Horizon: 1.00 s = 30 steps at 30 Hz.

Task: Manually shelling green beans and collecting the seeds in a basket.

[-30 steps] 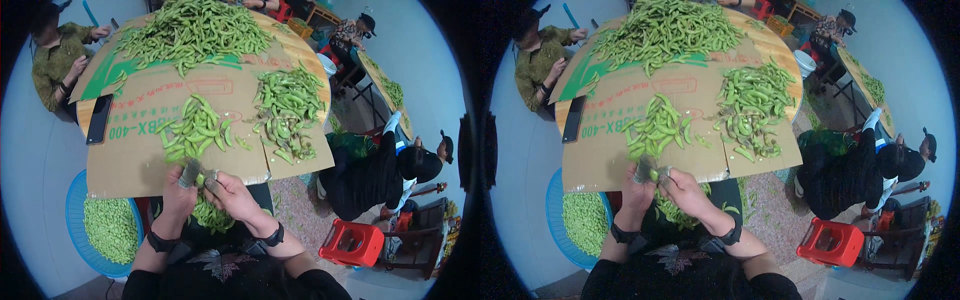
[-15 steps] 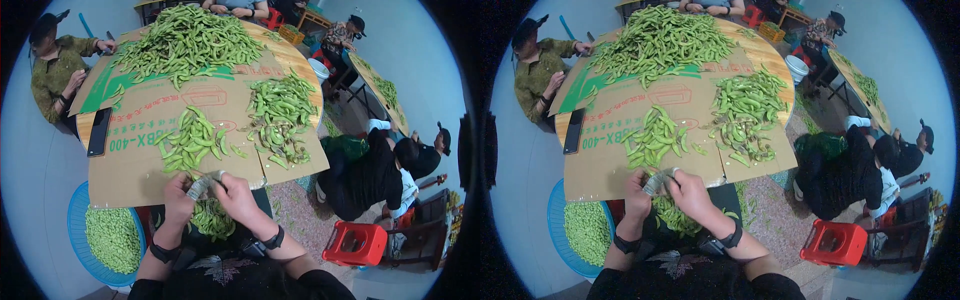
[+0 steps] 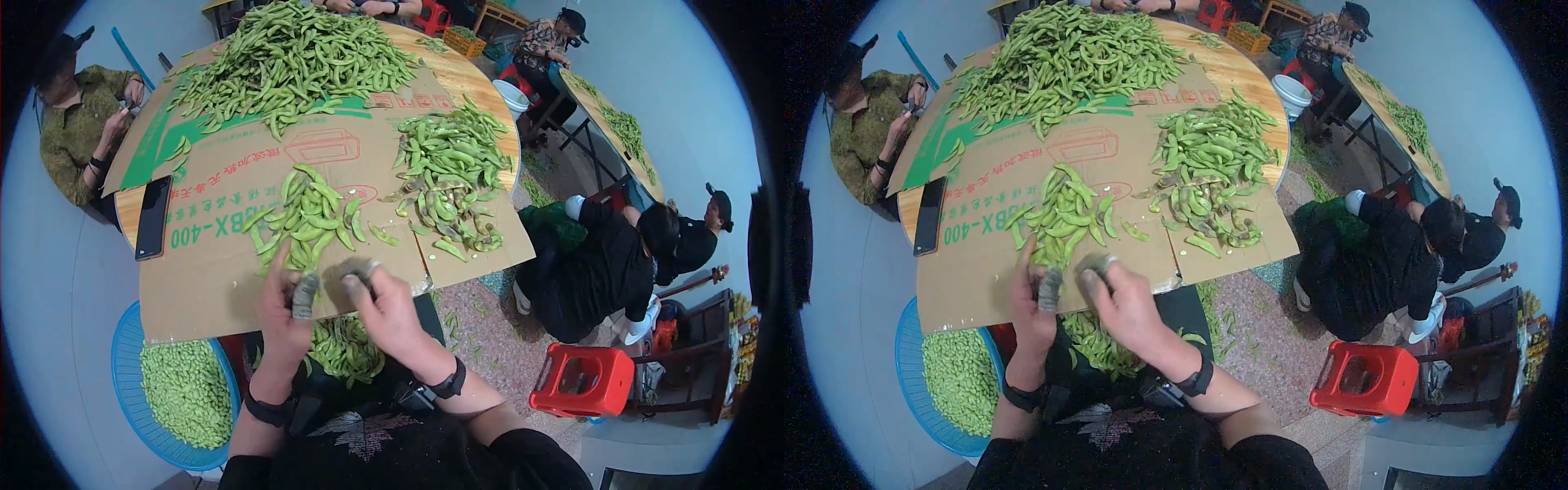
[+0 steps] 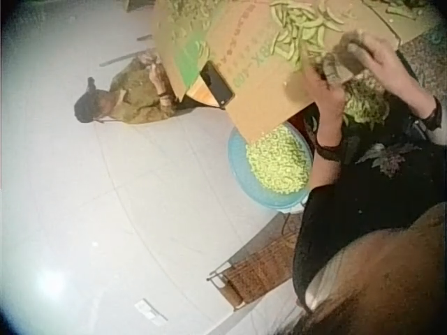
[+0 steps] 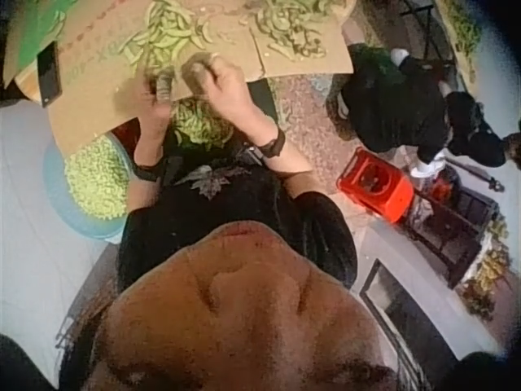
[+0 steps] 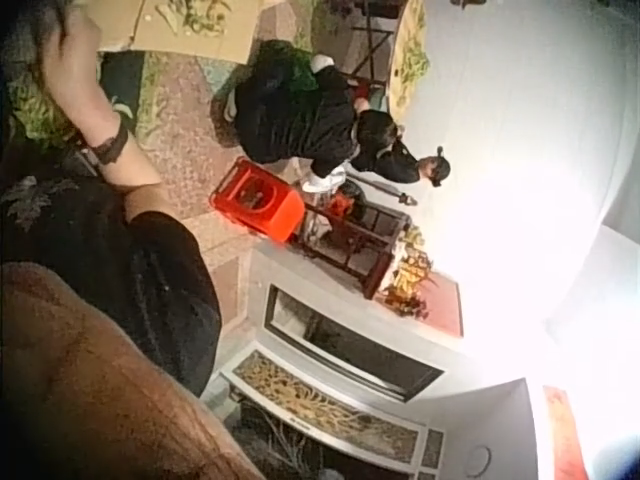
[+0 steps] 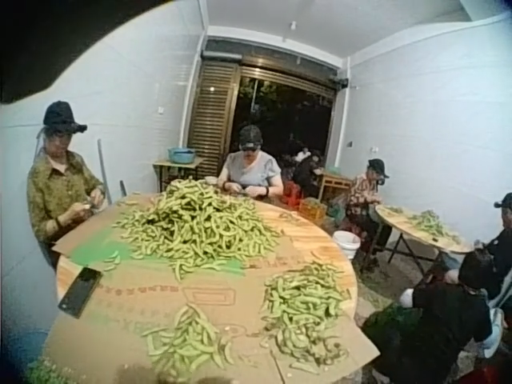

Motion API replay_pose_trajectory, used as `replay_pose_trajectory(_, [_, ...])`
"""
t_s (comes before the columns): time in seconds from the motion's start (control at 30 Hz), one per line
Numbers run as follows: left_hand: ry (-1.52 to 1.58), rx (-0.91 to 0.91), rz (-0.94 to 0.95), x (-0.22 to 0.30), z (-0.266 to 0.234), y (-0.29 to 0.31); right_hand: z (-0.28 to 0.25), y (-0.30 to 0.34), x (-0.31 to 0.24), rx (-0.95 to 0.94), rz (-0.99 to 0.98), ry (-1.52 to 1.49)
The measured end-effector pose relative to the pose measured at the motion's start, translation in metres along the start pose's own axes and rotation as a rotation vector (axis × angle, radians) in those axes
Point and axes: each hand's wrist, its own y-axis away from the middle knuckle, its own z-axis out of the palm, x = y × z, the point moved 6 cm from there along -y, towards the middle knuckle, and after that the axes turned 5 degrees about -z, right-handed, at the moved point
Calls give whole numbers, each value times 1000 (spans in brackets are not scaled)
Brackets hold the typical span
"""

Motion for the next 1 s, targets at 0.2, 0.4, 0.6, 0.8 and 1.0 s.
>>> replay_pose_trajectory(0.2, [-663,-315,408,35,22,18,5,1,15,-139,179,-272])
replay_pose_trajectory(0.4, [-829,-435,506,25,14,39,25,20,28,-179,643,-915])
replay_pose_trajectory(0.6, [-550,-340,186,17,14,26,17,12,23,-124,667,-917])
replay_pose_trajectory(0.8, [321,-204,-476,-10,-7,16,-9,2,12,-647,255,-363])
replay_pose_trajectory(1.0, [790,-118,-494,-6,-2,20,-28,-49,20,-71,-133,697])
